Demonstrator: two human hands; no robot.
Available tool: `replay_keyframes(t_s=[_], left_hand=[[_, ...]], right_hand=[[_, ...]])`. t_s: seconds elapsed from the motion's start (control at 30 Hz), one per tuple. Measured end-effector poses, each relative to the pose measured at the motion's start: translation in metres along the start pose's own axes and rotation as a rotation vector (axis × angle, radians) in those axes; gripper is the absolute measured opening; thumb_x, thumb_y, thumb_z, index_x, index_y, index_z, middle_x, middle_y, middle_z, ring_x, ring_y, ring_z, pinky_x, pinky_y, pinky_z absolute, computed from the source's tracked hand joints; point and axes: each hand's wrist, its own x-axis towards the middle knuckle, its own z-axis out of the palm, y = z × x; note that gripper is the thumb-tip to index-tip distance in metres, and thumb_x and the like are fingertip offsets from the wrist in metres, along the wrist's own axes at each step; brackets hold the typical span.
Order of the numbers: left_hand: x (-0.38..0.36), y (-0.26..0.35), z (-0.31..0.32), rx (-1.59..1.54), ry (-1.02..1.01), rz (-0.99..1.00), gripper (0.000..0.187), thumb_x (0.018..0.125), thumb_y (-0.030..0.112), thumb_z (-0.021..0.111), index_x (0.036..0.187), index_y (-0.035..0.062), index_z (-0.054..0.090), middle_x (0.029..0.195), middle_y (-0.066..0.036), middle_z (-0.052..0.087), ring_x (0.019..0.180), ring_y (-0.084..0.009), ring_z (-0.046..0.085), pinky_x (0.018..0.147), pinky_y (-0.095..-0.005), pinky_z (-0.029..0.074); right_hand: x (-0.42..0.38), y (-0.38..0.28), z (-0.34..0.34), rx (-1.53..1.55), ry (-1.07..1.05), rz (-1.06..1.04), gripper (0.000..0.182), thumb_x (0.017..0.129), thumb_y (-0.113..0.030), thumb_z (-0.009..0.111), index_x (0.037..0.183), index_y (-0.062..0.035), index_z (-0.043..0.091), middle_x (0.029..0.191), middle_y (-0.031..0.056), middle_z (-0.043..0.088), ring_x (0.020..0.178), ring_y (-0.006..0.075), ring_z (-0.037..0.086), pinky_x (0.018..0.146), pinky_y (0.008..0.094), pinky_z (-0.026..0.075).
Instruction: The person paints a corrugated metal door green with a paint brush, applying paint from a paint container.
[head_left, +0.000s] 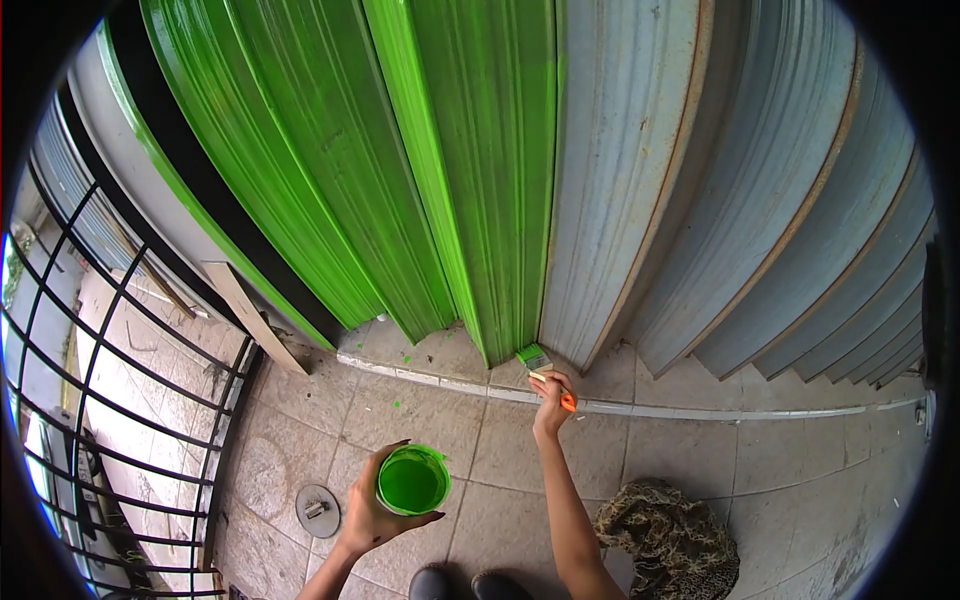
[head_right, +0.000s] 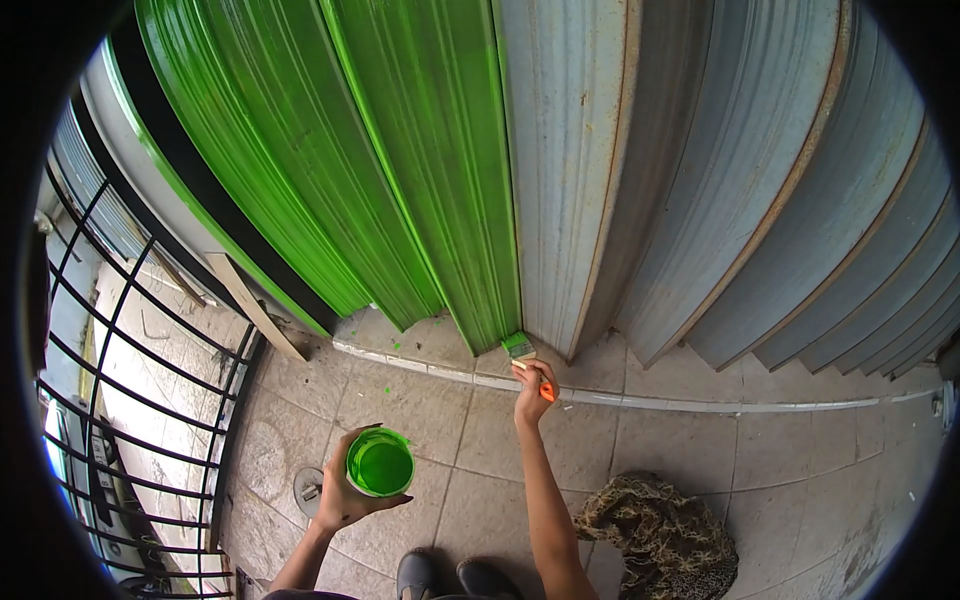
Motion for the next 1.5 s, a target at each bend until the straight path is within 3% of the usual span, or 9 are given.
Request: replay_keyframes(t_s=[0.33, 0.6, 0.7, 0.8, 0.9, 0.93, 1.07, 1.23, 1.5], left_hand=[[0.001, 0.001, -0.001, -0.019, 0.001, 0.013, 0.094, 0.055, 0.028, 0.093, 0.132, 0.0040, 0.043, 0.115, -0.014, 0.064, 0.107, -0.0255, 0.064, 0.092, -0.0378, 0.051], [0.001, -0.005, 0.000, 0.005, -0.005, -0.007, 0.095, 0.055, 0.028, 0.093, 0.132, 0.0040, 0.043, 0.115, -0.014, 0.064, 0.107, -0.0266, 0.063, 0.092, -0.0386, 0.051], [0.001, -0.012, 0.001, 0.029, -0.003, -0.018, 0.095, 0.055, 0.029, 0.093, 0.132, 0.0044, 0.043, 0.116, -0.014, 0.063, 0.108, -0.0270, 0.063, 0.093, -0.0387, 0.050], [0.002, -0.015, 0.004, 0.059, -0.022, -0.022, 0.094, 0.055, 0.030, 0.092, 0.132, 0.0049, 0.043, 0.119, -0.014, 0.061, 0.110, -0.0284, 0.061, 0.095, -0.0391, 0.049], [0.004, -0.017, 0.009, 0.090, -0.031, 0.046, 0.091, 0.057, 0.029, 0.091, 0.132, 0.0053, 0.044, 0.123, -0.014, 0.059, 0.113, -0.0308, 0.059, 0.096, -0.0400, 0.048], [0.005, -0.018, 0.011, 0.110, -0.017, 0.095, 0.090, 0.057, 0.028, 0.090, 0.131, 0.0054, 0.045, 0.124, -0.014, 0.058, 0.114, -0.0316, 0.058, 0.097, -0.0402, 0.047], [0.007, -0.010, 0.014, 0.230, 0.036, 0.287, 0.082, 0.058, 0.022, 0.088, 0.127, 0.0048, 0.047, 0.125, -0.014, 0.057, 0.117, -0.0335, 0.054, 0.098, -0.0407, 0.046], [0.008, -0.006, 0.017, 0.361, 0.135, 0.422, 0.081, 0.054, 0.016, 0.087, 0.125, 0.0024, 0.050, 0.127, -0.015, 0.057, 0.120, -0.0360, 0.053, 0.100, -0.0438, 0.045], [0.002, -0.004, 0.022, 0.462, 0.250, 0.432, 0.071, 0.060, 0.014, 0.082, 0.124, 0.0049, 0.051, 0.129, -0.011, 0.057, 0.124, -0.0326, 0.051, 0.104, -0.0482, 0.040]], right_hand=[[0.003, 0.002, 0.002, -0.010, -0.044, 0.010, 0.015, 0.085, -0.010, 0.052, 0.089, 0.0038, 0.059, 0.085, 0.0184, 0.066, 0.076, 0.0304, 0.070, 0.072, 0.0379, 0.057], [-0.062, -0.104, 0.002, 0.037, -0.608, -0.019, 0.017, 0.082, -0.004, 0.051, 0.089, 0.0079, 0.060, 0.084, 0.0182, 0.068, 0.073, 0.0270, 0.070, 0.070, 0.0351, 0.057], [-0.086, -0.145, -0.010, 0.017, -0.721, 0.003, 0.019, 0.082, -0.006, 0.054, 0.092, 0.0086, 0.061, 0.080, 0.0169, 0.068, 0.069, 0.0225, 0.068, 0.065, 0.0319, 0.055], [-0.106, -0.196, 0.005, 0.069, -0.659, 0.041, 0.020, 0.081, -0.008, 0.058, 0.094, 0.0051, 0.064, 0.075, 0.0130, 0.068, 0.061, 0.0158, 0.064, 0.057, 0.0277, 0.051], [-0.099, -0.229, -0.008, -0.337, -0.921, -0.079, 0.022, 0.076, -0.015, 0.063, 0.090, 0.0016, 0.067, 0.070, 0.0095, 0.067, 0.060, 0.0168, 0.064, 0.054, 0.0302, 0.051], [-0.097, -0.235, -0.001, -0.348, -0.984, -0.297, 0.022, 0.077, -0.012, 0.064, 0.098, -0.0031, 0.067, 0.069, 0.0070, 0.067, 0.052, 0.0143, 0.061, 0.052, 0.0264, 0.048], [-0.103, -0.249, 0.003, -0.433, -1.059, -0.437, 0.022, 0.077, -0.011, 0.064, 0.097, -0.0036, 0.067, 0.066, 0.0071, 0.066, 0.051, 0.0182, 0.062, 0.048, 0.0274, 0.048], [-0.112, -0.257, 0.006, -0.508, -1.072, -0.236, 0.019, 0.077, -0.006, 0.066, 0.096, -0.0041, 0.066, 0.067, 0.0080, 0.066, 0.053, 0.0155, 0.063, 0.050, 0.0268, 0.048], [-0.125, -0.253, 0.023, -0.521, -1.095, -0.104, 0.016, 0.084, -0.005, 0.064, 0.099, -0.0022, 0.063, 0.067, 0.0064, 0.063, 0.053, 0.0101, 0.058, 0.050, 0.0242, 0.045]])
